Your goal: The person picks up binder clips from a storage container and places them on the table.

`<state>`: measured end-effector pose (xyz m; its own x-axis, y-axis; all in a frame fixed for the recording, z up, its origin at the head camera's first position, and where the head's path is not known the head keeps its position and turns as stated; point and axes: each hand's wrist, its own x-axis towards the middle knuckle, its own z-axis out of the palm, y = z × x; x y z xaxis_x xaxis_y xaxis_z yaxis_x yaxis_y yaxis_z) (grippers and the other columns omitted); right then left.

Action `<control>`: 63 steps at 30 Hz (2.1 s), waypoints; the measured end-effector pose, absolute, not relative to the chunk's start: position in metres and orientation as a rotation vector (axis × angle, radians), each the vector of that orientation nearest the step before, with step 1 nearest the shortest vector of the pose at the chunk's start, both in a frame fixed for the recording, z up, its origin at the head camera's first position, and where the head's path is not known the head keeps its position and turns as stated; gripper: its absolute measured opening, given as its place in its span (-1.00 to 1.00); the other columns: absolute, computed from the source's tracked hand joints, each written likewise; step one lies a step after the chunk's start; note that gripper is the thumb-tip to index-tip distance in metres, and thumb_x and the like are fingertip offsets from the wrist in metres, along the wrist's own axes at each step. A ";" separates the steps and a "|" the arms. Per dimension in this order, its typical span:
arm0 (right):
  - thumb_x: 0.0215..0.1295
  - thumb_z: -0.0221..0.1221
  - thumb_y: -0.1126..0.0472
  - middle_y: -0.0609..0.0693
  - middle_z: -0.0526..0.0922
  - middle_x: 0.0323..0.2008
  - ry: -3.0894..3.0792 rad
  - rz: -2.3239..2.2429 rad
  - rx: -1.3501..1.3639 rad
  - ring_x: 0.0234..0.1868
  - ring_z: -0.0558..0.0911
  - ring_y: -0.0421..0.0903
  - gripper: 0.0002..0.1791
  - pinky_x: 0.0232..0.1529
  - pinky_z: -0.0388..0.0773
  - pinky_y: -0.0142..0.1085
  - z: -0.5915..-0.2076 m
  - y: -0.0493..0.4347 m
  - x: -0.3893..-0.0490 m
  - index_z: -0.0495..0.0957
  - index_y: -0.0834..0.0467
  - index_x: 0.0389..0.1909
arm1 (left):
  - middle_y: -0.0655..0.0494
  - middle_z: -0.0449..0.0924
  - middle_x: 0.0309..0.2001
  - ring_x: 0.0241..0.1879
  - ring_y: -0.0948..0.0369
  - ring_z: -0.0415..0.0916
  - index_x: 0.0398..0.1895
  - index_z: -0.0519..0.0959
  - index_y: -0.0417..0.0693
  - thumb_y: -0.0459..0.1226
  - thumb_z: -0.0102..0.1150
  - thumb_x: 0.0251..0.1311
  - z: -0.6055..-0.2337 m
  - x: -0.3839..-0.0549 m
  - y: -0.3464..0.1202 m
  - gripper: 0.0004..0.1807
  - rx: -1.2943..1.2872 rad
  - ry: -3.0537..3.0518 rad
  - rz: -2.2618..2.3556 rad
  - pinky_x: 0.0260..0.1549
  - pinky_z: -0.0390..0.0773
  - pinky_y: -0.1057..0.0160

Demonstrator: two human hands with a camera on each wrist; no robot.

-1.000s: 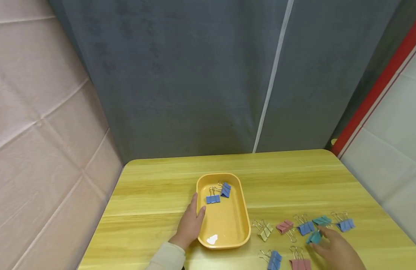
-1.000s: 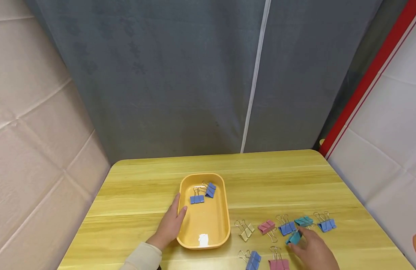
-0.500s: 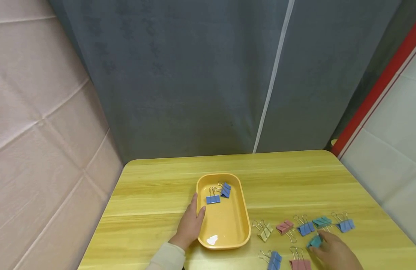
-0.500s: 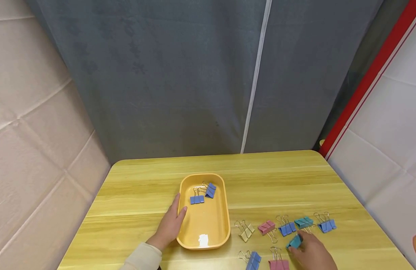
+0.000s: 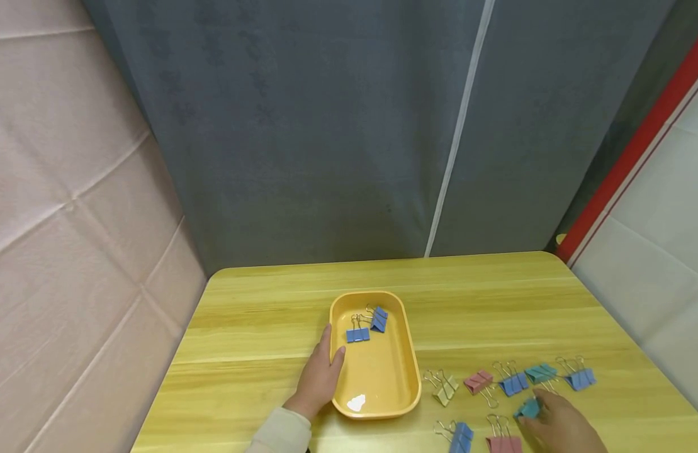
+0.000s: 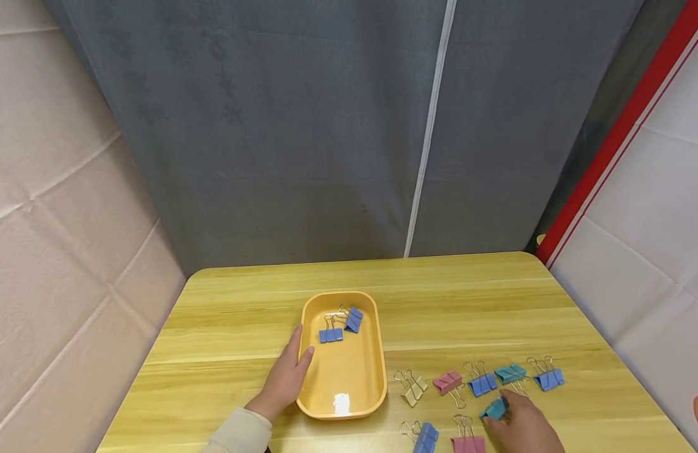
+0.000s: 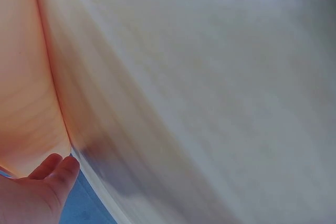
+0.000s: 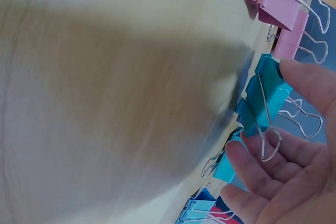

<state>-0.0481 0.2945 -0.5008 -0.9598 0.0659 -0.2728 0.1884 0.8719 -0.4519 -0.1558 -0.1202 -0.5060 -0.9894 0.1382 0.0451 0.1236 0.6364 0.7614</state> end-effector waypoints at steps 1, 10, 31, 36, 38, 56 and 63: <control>0.11 0.34 -0.09 0.59 0.42 0.05 2.793 -0.717 0.200 0.05 0.43 0.52 -0.04 0.00 0.47 0.27 -0.501 0.294 -0.048 0.25 0.67 0.13 | -0.28 0.13 0.42 0.37 -0.22 0.13 0.50 -0.01 -0.21 0.00 -0.15 0.46 -0.506 -0.156 -0.120 -0.28 0.226 2.826 1.312 0.35 0.16 -0.18; 0.06 0.38 -0.08 0.46 0.55 -0.09 2.734 -0.729 0.239 -0.14 0.61 0.30 -0.04 -0.14 0.60 0.14 -0.503 0.293 -0.047 0.25 0.66 0.12 | -0.29 0.14 0.42 0.36 -0.24 0.15 0.51 -0.02 -0.19 -0.04 -0.14 0.46 -0.506 -0.156 -0.120 -0.30 0.205 2.815 1.326 0.33 0.17 -0.21; 0.00 0.33 -0.29 0.57 0.42 0.06 2.682 -0.710 0.331 0.02 0.46 0.49 0.10 -0.09 0.53 0.22 -0.510 0.297 -0.044 0.25 0.60 0.18 | -0.29 0.14 0.42 0.36 -0.23 0.15 0.51 -0.02 -0.20 -0.08 -0.13 0.47 -0.504 -0.155 -0.120 -0.32 0.212 2.807 1.321 0.34 0.18 -0.19; 0.01 0.32 -0.30 0.55 0.44 0.04 2.670 -0.708 0.335 0.00 0.47 0.48 0.09 -0.10 0.53 0.23 -0.511 0.296 -0.044 0.26 0.59 0.18 | -0.29 0.13 0.42 0.37 -0.23 0.14 0.51 -0.02 -0.21 -0.09 -0.13 0.47 -0.505 -0.156 -0.120 -0.31 0.216 2.802 1.322 0.34 0.16 -0.19; 0.02 0.32 -0.29 0.54 0.45 0.04 2.663 -0.714 0.335 0.00 0.48 0.47 0.08 -0.10 0.53 0.23 -0.510 0.296 -0.044 0.26 0.60 0.18 | -0.27 0.12 0.43 0.37 -0.22 0.13 0.51 -0.03 -0.20 -0.09 -0.13 0.47 -0.506 -0.157 -0.120 -0.32 0.210 2.797 1.326 0.35 0.16 -0.18; 0.07 0.33 -0.19 0.52 0.49 -0.02 2.747 -0.649 0.232 0.00 0.47 0.47 0.01 -0.05 0.50 0.26 -0.508 0.299 -0.044 0.26 0.63 0.15 | -0.26 0.13 0.43 0.37 -0.20 0.14 0.51 -0.03 -0.19 -0.10 -0.13 0.47 -0.508 -0.159 -0.119 -0.32 0.204 2.796 1.337 0.35 0.17 -0.18; 0.01 0.37 -0.19 0.55 0.45 0.02 2.831 -0.609 0.159 0.01 0.44 0.51 0.02 -0.06 0.48 0.29 -0.504 0.300 -0.047 0.27 0.60 0.16 | -0.26 0.12 0.43 0.38 -0.21 0.14 0.52 -0.04 -0.19 -0.08 -0.14 0.47 -0.508 -0.159 -0.120 -0.31 0.209 2.800 1.327 0.35 0.16 -0.17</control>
<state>-0.0469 0.3005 -0.5038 -0.9650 0.0553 -0.2565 0.1559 0.9072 -0.3907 -0.1588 -0.1200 -0.5078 -0.9903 0.1368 0.0248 0.1058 0.6259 0.7727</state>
